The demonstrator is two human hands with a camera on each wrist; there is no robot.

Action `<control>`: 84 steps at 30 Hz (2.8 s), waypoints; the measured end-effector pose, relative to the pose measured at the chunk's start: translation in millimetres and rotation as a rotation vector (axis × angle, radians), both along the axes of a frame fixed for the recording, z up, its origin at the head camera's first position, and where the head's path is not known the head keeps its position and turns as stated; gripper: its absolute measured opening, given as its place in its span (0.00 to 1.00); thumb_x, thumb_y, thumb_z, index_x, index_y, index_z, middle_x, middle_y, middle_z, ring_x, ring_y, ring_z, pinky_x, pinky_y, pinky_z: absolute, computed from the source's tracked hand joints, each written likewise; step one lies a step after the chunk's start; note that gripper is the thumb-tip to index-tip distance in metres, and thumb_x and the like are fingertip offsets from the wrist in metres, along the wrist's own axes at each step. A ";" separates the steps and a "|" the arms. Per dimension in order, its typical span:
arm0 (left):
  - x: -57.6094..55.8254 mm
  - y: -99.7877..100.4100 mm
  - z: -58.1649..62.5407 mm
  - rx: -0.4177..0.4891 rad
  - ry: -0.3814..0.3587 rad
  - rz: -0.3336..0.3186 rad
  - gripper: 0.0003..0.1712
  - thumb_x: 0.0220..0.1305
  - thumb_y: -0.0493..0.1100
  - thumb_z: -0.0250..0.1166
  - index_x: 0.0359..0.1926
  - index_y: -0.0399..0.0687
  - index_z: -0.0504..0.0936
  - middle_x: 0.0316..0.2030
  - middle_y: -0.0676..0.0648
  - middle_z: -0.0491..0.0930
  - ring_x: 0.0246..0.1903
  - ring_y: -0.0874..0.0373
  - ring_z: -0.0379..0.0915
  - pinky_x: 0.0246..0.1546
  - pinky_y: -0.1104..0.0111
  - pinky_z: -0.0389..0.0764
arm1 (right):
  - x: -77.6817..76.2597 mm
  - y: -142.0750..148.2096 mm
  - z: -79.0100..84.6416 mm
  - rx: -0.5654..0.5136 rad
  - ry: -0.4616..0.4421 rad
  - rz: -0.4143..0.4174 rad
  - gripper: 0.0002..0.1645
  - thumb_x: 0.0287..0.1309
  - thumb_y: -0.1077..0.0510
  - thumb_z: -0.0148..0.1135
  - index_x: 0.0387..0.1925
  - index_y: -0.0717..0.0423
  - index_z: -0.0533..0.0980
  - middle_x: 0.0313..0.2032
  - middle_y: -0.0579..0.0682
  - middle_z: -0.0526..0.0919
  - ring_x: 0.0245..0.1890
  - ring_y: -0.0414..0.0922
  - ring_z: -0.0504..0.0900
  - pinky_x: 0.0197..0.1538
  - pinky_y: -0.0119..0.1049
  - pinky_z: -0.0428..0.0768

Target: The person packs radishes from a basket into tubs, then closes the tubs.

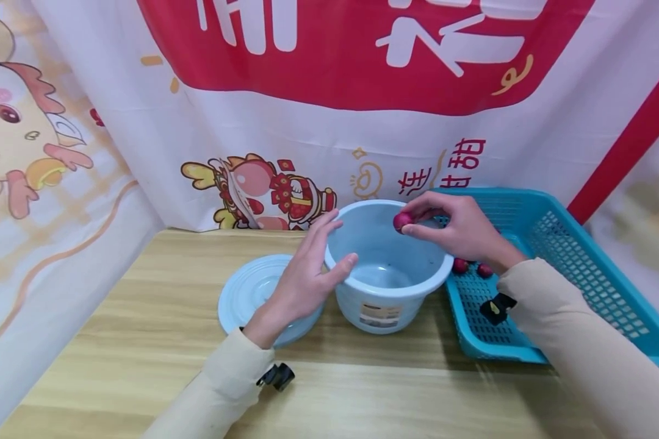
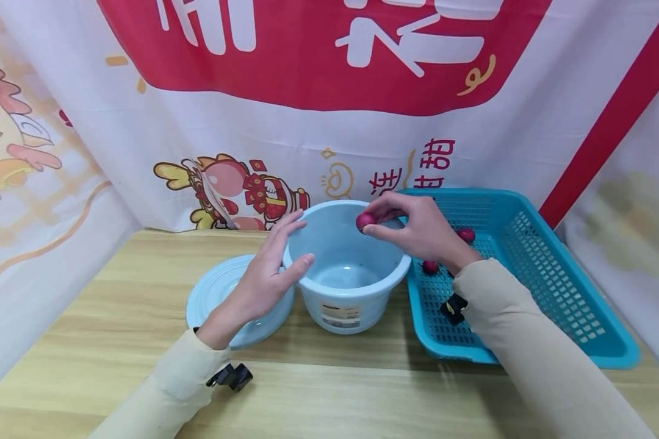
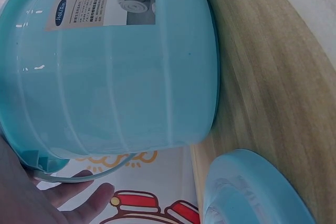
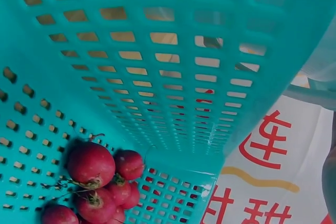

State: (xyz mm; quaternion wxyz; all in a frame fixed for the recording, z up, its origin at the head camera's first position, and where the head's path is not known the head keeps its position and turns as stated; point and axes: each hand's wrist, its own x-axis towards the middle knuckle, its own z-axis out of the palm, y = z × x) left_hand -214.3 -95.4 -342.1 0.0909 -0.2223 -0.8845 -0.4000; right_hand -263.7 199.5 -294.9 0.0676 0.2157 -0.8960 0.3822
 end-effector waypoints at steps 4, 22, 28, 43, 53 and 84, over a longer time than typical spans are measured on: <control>-2.5 7.8 -0.1 0.004 -0.004 -0.031 0.45 0.72 0.69 0.54 0.81 0.53 0.61 0.85 0.60 0.46 0.84 0.52 0.49 0.74 0.37 0.70 | 5.4 9.0 -2.3 0.013 0.006 -0.035 0.25 0.62 0.43 0.76 0.59 0.41 0.83 0.53 0.46 0.88 0.53 0.46 0.85 0.52 0.38 0.86; 0.2 5.8 1.9 -0.013 -0.012 -0.008 0.44 0.72 0.67 0.54 0.82 0.53 0.60 0.85 0.60 0.46 0.83 0.49 0.51 0.72 0.36 0.72 | 6.2 6.9 -4.2 -0.010 0.005 -0.017 0.25 0.59 0.45 0.79 0.57 0.41 0.85 0.53 0.47 0.89 0.52 0.47 0.85 0.50 0.40 0.86; 0.4 4.4 3.1 -0.006 0.005 -0.018 0.44 0.72 0.66 0.54 0.81 0.52 0.61 0.85 0.59 0.47 0.84 0.49 0.51 0.74 0.36 0.69 | 5.3 5.9 -4.2 -0.010 0.011 -0.015 0.25 0.58 0.47 0.80 0.57 0.41 0.85 0.52 0.47 0.89 0.51 0.47 0.84 0.50 0.41 0.86; 1.2 1.9 2.4 0.006 0.001 -0.009 0.44 0.73 0.66 0.54 0.82 0.53 0.59 0.85 0.60 0.46 0.84 0.49 0.48 0.76 0.34 0.65 | 0.1 2.6 -2.3 -0.005 0.041 0.040 0.24 0.57 0.51 0.80 0.56 0.43 0.86 0.52 0.47 0.89 0.50 0.47 0.85 0.49 0.41 0.87; 1.6 1.9 1.4 0.001 -0.004 -0.004 0.44 0.73 0.66 0.54 0.82 0.54 0.59 0.85 0.60 0.45 0.84 0.50 0.49 0.76 0.35 0.66 | 0.0 1.9 -3.4 -0.006 0.043 0.038 0.23 0.58 0.49 0.79 0.56 0.43 0.86 0.51 0.47 0.89 0.50 0.47 0.85 0.49 0.41 0.87; 0.3 1.8 1.6 0.002 -0.008 -0.007 0.44 0.74 0.66 0.54 0.83 0.54 0.58 0.85 0.61 0.45 0.84 0.51 0.48 0.76 0.36 0.66 | -4.1 8.2 -7.6 -0.136 -0.042 0.049 0.20 0.63 0.48 0.76 0.55 0.43 0.86 0.53 0.45 0.90 0.52 0.44 0.86 0.56 0.37 0.86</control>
